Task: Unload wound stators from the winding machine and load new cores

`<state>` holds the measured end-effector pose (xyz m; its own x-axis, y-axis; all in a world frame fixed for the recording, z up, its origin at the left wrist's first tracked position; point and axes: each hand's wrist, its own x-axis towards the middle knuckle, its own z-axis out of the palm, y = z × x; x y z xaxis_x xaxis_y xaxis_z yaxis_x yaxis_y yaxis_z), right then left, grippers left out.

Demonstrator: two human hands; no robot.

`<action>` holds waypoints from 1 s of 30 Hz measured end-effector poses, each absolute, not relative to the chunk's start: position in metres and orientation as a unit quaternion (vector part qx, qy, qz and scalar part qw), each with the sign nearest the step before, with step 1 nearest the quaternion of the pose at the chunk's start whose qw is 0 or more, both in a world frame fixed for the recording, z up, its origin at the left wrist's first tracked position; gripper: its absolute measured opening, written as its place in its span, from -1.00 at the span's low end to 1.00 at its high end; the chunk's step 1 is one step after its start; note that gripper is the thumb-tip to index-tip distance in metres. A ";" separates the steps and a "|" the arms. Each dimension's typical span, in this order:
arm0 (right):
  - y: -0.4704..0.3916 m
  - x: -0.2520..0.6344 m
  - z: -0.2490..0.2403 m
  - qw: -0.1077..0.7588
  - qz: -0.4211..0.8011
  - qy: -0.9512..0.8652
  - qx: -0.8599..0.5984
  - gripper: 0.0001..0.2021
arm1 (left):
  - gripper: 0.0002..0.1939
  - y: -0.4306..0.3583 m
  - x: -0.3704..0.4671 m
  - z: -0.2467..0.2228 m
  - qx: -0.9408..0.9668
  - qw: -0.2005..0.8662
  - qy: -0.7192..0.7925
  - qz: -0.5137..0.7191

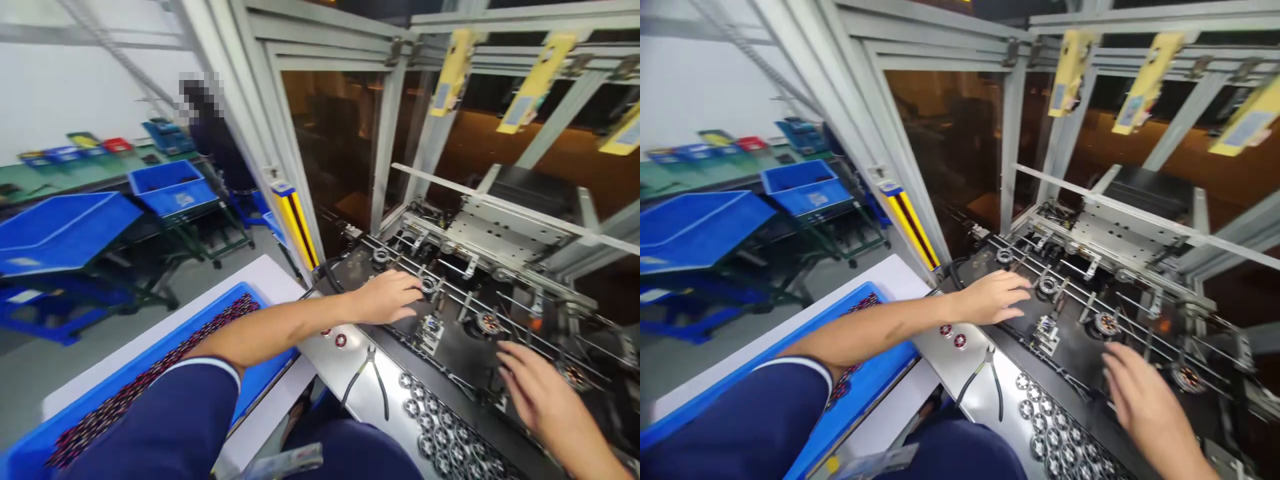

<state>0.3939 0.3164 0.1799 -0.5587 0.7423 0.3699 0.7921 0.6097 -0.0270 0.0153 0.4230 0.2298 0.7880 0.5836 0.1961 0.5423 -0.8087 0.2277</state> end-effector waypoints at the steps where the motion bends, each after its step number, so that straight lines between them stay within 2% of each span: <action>1: 0.323 0.430 0.186 0.168 -0.089 -0.864 -0.467 -0.71 | -0.66 0.440 0.049 0.237 0.954 0.075 0.263 0.121; 4: 0.341 0.522 0.179 0.147 -0.121 -0.821 -0.539 -0.73 | -0.70 0.483 0.145 0.232 0.976 0.067 0.191 0.079; 9: 0.351 0.606 0.122 0.085 -0.091 -0.788 -0.603 -0.75 | -0.56 0.505 0.240 0.172 0.987 0.070 0.141 0.013; 12: 0.345 0.621 0.097 0.054 -0.067 -0.772 -0.630 -0.74 | -0.59 0.503 0.257 0.146 0.987 0.063 0.144 -0.005; 16: 0.339 0.625 0.085 0.024 -0.050 -0.753 -0.656 -0.75 | -0.64 0.504 0.264 0.139 0.988 0.050 0.144 -0.025; 30: 0.350 0.607 0.092 -0.046 0.006 -0.724 -0.688 -0.73 | -0.60 0.499 0.277 0.145 0.980 0.047 0.177 -0.078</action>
